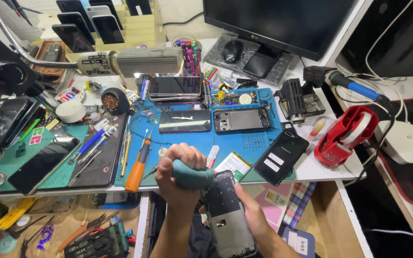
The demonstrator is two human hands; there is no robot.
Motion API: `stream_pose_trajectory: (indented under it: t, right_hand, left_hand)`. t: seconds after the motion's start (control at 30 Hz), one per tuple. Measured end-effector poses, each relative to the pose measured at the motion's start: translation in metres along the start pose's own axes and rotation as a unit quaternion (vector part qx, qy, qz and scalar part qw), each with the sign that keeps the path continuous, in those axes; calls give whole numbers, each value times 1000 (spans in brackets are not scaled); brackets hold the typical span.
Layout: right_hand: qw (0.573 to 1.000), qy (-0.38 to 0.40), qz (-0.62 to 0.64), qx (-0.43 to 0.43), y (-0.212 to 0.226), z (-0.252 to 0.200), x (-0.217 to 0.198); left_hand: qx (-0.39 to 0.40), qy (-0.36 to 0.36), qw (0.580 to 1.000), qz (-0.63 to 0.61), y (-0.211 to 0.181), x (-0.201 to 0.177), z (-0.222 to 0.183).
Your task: Connecting internal cables and assembling components of a mobile phone on a repair bench.
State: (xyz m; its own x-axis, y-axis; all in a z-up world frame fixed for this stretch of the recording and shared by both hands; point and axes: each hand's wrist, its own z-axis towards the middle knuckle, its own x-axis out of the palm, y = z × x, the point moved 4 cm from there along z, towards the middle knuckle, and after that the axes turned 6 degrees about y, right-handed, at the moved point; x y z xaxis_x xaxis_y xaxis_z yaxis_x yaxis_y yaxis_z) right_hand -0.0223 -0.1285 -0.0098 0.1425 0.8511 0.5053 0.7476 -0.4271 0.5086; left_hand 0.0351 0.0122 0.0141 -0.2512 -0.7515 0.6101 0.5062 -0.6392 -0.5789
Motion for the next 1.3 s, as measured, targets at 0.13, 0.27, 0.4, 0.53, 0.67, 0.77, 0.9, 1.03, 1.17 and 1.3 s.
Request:
stream_pose_trajectory:
  t: [0.13, 0.27, 0.4, 0.53, 0.67, 0.77, 0.9, 1.03, 1.17, 1.3]
  right_hand:
    - [1000, -8, 3, -3, -1, 2, -2]
    - [1000, 1, 23, 2, -2, 0, 1]
    - [1000, 18, 11, -22, -5, 5, -4]
    - [988, 131, 80, 11, -25, 37, -22]
    - [1000, -17, 6, -19, -3, 3, -2]
    - [999, -46, 11, -17, -1, -3, 7]
    - [996, 36, 78, 1, -19, 25, -12]
    - [967, 242, 78, -25, -34, 72, -51]
    - [968, 225, 74, -80, -17, 61, -55]
    - [909, 378, 108, -141, 2, 48, -47]
  left_hand:
    - [6, 11, 999, 48, -4, 6, -2]
    - [-21, 17, 998, 55, 0, 5, -2]
    - [22, -14, 1000, 13, 9, -3, -7]
    - [8, -10, 1000, -11, 6, 2, -2]
    - [-2, 35, 999, -16, 1, 9, -3]
    - [-1, 21, 999, 44, -3, 16, 0]
    - [-11, -52, 999, 8, -8, 1, -4]
    - [29, -57, 988, 140, -51, -31, 27]
    - [-74, -148, 773, 612, -90, -76, 82]
    - [-225, -98, 629, 738, -74, -130, 95]
